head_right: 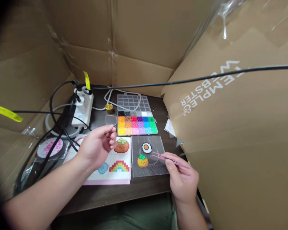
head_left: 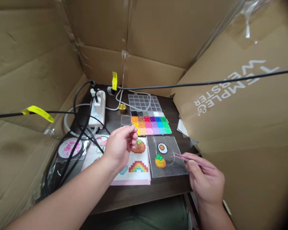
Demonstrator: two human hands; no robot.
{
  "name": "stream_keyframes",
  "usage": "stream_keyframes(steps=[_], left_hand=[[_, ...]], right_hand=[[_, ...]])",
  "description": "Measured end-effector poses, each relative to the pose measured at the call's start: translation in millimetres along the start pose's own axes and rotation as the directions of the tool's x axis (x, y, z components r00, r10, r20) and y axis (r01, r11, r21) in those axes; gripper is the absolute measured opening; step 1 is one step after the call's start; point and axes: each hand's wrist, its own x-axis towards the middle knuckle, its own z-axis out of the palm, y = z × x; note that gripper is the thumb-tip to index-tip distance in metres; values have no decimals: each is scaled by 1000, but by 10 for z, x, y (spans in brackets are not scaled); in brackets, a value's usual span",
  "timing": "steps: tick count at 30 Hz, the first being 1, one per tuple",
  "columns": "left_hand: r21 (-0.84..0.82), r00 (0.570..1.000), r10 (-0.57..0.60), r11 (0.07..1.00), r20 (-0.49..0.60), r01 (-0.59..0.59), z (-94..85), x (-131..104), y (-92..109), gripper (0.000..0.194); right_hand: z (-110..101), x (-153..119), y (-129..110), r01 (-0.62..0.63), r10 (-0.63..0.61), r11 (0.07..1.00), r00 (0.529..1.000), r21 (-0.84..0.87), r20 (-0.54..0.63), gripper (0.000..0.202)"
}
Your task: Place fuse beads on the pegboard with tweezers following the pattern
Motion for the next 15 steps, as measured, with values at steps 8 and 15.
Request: stream_keyframes(steps=[8,15], left_hand=[[-60,979,153,985,-137,-163,14,-14,131,25],[-75,947,224,966,-228,-246,-10,6,242,30]], right_hand=[[599,1059,-479,68,-74,997,976,39,204,15],[1348,1319,-366,169,-126,985,813,-24,568,14]])
